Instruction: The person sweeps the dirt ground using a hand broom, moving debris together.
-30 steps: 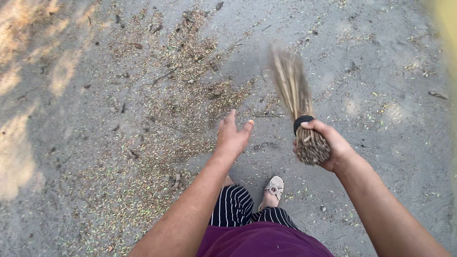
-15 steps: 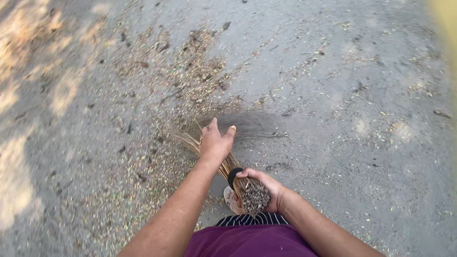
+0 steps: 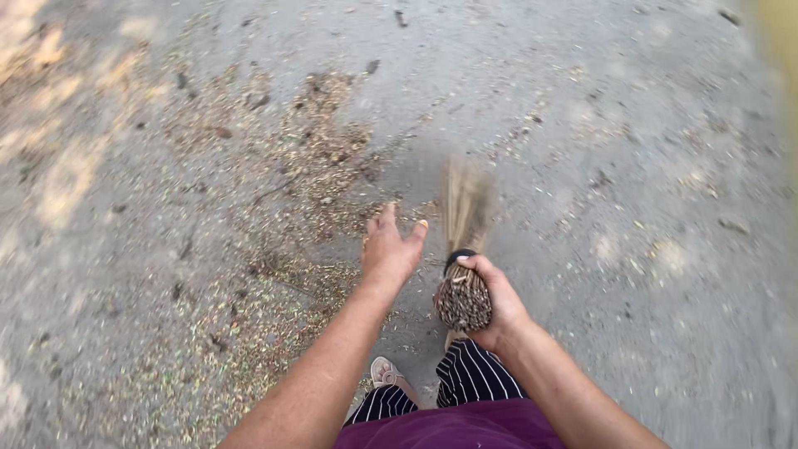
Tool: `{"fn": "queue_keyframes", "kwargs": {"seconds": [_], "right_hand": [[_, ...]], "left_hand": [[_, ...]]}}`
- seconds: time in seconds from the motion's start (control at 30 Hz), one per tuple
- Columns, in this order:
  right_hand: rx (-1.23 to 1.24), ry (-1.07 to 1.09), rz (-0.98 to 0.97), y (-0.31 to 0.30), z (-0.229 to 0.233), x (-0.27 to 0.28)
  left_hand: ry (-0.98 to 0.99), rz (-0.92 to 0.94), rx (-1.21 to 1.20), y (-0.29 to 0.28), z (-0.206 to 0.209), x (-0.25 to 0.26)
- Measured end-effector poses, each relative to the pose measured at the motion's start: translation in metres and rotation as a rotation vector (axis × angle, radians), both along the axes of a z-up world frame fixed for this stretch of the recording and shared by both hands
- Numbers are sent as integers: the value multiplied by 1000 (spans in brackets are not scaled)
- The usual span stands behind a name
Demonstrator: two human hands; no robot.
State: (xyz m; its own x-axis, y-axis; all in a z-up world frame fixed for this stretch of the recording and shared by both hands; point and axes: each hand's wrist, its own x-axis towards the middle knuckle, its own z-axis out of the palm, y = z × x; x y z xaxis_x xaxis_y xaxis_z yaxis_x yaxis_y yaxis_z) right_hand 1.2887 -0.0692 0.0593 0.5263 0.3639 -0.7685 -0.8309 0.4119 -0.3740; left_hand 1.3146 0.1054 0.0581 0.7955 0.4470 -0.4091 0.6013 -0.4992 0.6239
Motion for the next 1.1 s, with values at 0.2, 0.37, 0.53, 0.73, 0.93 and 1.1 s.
{"fn": "queue_keyframes", "kwargs": {"seconds": [0.2,0.37,0.53,0.73,0.93,1.1], "right_hand": [[-106,197,236,25,-30,30],[119,236,636,35,-33,42],[295,168,754,17,5,105],[202,-55,629,19,21,132],[-87,-75,320,14,-13,194],[-106,-37,226,30,-63,229]], "left_hand": [[22,109,22,16,-8,27],[16,173,40,23,10,63],[54,157,79,8,22,94],[-81,161,67,12,17,125],[-156,166,96,49,0,151],[-115,212,91,98,-12,159]]}}
